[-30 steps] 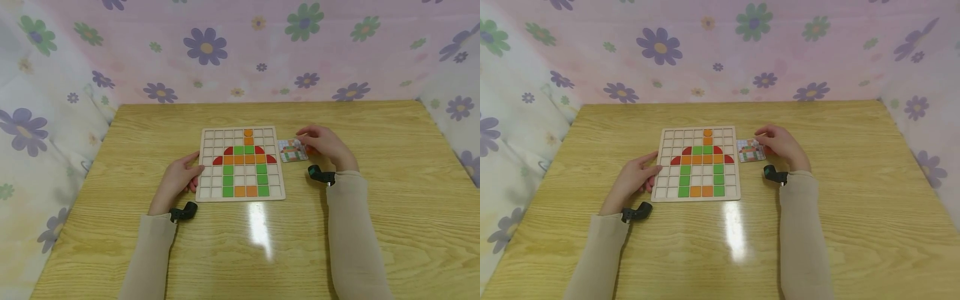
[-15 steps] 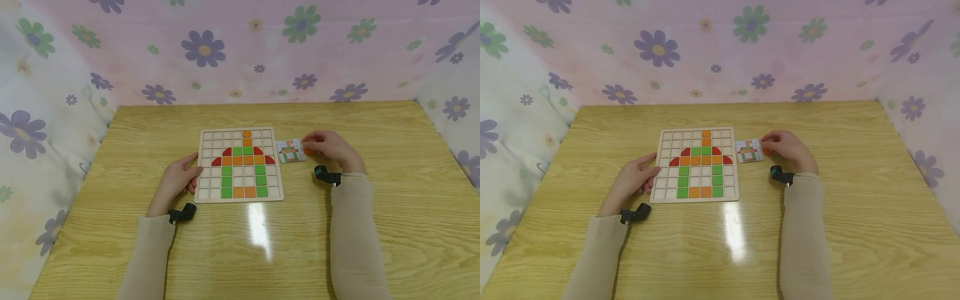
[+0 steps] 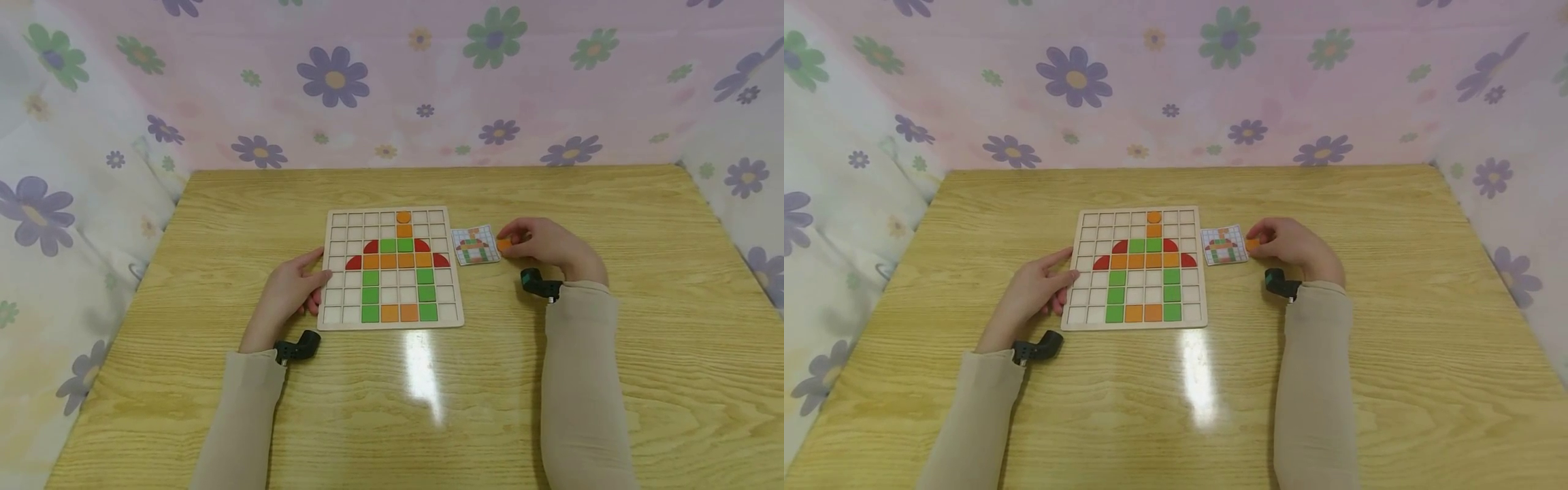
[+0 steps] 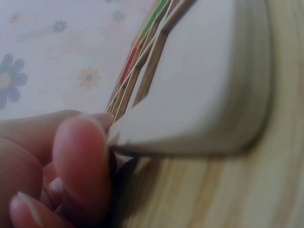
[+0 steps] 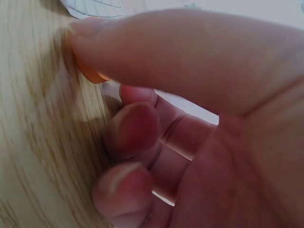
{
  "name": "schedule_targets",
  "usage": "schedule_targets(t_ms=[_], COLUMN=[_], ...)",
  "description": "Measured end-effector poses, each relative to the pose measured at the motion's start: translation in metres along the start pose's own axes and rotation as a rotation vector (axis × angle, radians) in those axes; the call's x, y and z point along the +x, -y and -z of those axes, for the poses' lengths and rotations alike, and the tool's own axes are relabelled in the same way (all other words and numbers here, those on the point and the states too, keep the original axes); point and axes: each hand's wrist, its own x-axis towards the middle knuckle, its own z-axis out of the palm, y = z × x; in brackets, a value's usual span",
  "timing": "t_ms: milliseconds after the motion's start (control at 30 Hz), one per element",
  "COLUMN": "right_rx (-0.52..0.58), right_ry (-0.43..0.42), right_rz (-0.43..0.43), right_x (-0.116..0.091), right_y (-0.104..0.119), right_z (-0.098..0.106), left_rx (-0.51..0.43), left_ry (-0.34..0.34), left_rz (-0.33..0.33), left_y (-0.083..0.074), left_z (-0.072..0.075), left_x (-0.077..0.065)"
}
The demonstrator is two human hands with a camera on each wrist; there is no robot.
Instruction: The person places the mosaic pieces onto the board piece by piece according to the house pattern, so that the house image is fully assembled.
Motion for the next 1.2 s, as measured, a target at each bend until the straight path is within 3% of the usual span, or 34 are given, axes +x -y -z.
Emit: schedule_targets(t_ms=[200,767,1200], right_rx=[-0.075,-0.061,-0.049], right_ry=[-0.002,-0.027,-0.069], right_rz=[0.018,-0.012,-0.064], right_x=[0.0021,0.0061,0.0076], right_y=[0.0036,0.0072,0.0079], right_z=[0.0004,-0.0019,-0.0040], left_rx=[0.004,0.019,0.029], left_ry=[-0.007,0.002,0.005], left_rz=[0.010,0.022,-0.005], left_y=[-0.0010,0.0001,-0.0002], left_z=[0.0005,0.0016,-0.0002], left_x=[0.0000,0.0011,0.0006])
